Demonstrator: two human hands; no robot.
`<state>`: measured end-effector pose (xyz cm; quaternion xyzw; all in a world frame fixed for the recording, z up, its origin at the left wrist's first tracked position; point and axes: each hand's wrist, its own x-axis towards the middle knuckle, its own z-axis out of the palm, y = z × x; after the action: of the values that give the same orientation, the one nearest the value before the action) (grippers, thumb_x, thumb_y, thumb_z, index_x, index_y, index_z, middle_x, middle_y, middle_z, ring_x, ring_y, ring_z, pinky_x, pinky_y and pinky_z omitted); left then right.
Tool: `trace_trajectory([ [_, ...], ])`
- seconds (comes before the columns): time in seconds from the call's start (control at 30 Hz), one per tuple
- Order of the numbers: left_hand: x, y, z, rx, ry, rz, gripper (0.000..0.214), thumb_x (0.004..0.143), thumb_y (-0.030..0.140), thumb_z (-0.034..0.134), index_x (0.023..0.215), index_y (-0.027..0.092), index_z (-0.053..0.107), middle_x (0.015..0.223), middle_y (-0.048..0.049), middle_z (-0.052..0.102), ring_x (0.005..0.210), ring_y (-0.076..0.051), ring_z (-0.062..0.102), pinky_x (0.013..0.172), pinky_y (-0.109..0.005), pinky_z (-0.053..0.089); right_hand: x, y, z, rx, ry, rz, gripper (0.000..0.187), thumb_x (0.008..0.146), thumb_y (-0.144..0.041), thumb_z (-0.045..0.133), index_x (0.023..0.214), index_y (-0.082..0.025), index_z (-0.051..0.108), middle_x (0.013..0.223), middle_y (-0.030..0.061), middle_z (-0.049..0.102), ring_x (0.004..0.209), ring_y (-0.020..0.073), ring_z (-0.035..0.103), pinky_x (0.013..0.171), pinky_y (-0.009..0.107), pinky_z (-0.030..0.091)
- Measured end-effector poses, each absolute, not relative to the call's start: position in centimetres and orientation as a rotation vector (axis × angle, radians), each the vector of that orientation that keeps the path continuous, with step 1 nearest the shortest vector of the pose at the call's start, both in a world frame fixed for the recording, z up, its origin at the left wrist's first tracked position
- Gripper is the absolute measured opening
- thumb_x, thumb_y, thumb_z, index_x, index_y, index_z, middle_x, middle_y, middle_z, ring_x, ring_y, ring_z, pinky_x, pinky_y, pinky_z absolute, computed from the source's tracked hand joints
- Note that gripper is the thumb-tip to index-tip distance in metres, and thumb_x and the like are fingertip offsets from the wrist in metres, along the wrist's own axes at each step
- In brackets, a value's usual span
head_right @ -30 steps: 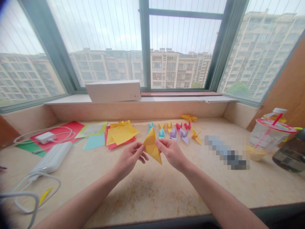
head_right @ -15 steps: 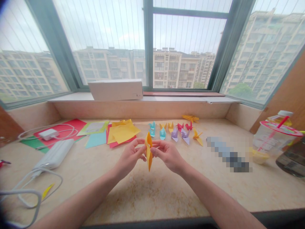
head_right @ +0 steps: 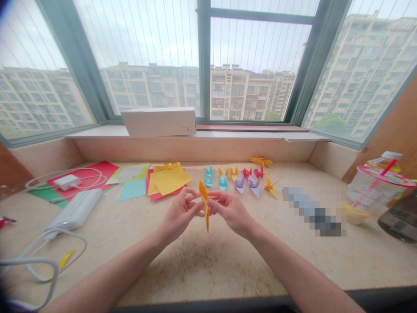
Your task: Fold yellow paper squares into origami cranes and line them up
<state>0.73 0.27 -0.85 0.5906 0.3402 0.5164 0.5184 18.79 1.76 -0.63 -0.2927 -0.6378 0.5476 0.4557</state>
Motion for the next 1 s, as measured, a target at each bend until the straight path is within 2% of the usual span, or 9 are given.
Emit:
trace_trajectory([
  [0.17,0.71,0.07,-0.91,1.494,0.834,1.186,0.029,0.085,0.04,0.068,0.087,0.017,0.05,0.083,-0.0044,0.069,0.082,-0.022,0.072,0.071,-0.034,0.058,18.88,1.82,-0.59,-0.723,-1.572,1.38,0.04,0.082,-0.043,0.072,0.111,-0.017,0.068,0.089,0.0074,0.075,0.072,0.0162,0.067,0.068,0.03,0.05],
  [0.27,0.69,-0.03,-0.87,1.527,0.828,1.168,0.031,0.081,0.04,0.072,0.085,0.016,0.053,0.087,-0.0061,0.069,0.089,-0.024,0.071,0.071,-0.034,0.058,18.87,1.76,-0.44,-0.722,-1.568,1.39,0.038,0.081,-0.042,0.073,0.11,-0.017,0.067,0.09,0.0073,0.075,0.072,0.0158,0.066,0.067,0.029,0.048],
  [0.47,0.67,-0.24,-0.54,1.633,0.879,1.123,0.038,0.077,0.04,0.075,0.103,0.016,0.061,0.097,-0.0091,0.067,0.094,-0.026,0.067,0.07,-0.034,0.057,18.8,1.59,-0.39,-0.741,-1.588,1.383,0.037,0.081,-0.037,0.074,0.112,-0.019,0.066,0.092,0.0069,0.074,0.076,0.0166,0.066,0.07,0.03,0.049],
  [0.67,0.63,-0.18,-0.61,1.647,0.9,1.119,0.032,0.077,0.039,0.075,0.095,0.015,0.062,0.095,-0.0091,0.067,0.093,-0.025,0.066,0.068,-0.031,0.056,18.9,1.58,-0.6,-0.748,-1.601,1.371,0.042,0.08,-0.037,0.075,0.116,-0.019,0.062,0.095,0.0059,0.07,0.078,0.017,0.068,0.073,0.032,0.052],
  [0.83,0.74,-0.15,-0.62,1.64,0.892,1.095,0.032,0.076,0.037,0.077,0.093,0.015,0.063,0.091,-0.008,0.068,0.087,-0.023,0.068,0.067,-0.031,0.056,19.33,1.84,-0.87,-0.797,-1.629,1.358,0.054,0.078,-0.037,0.077,0.124,-0.02,0.056,0.097,0.0057,0.069,0.073,0.0156,0.067,0.068,0.03,0.051],
  [1.0,0.64,-0.09,-0.64,1.666,0.865,1.101,0.03,0.078,0.038,0.075,0.092,0.015,0.062,0.093,-0.0072,0.067,0.087,-0.022,0.068,0.066,-0.03,0.055,19.43,1.8,-0.76,-0.806,-1.679,1.328,0.051,0.081,-0.039,0.073,0.125,-0.019,0.056,0.096,0.0053,0.066,0.071,0.0143,0.064,0.065,0.029,0.049],
])
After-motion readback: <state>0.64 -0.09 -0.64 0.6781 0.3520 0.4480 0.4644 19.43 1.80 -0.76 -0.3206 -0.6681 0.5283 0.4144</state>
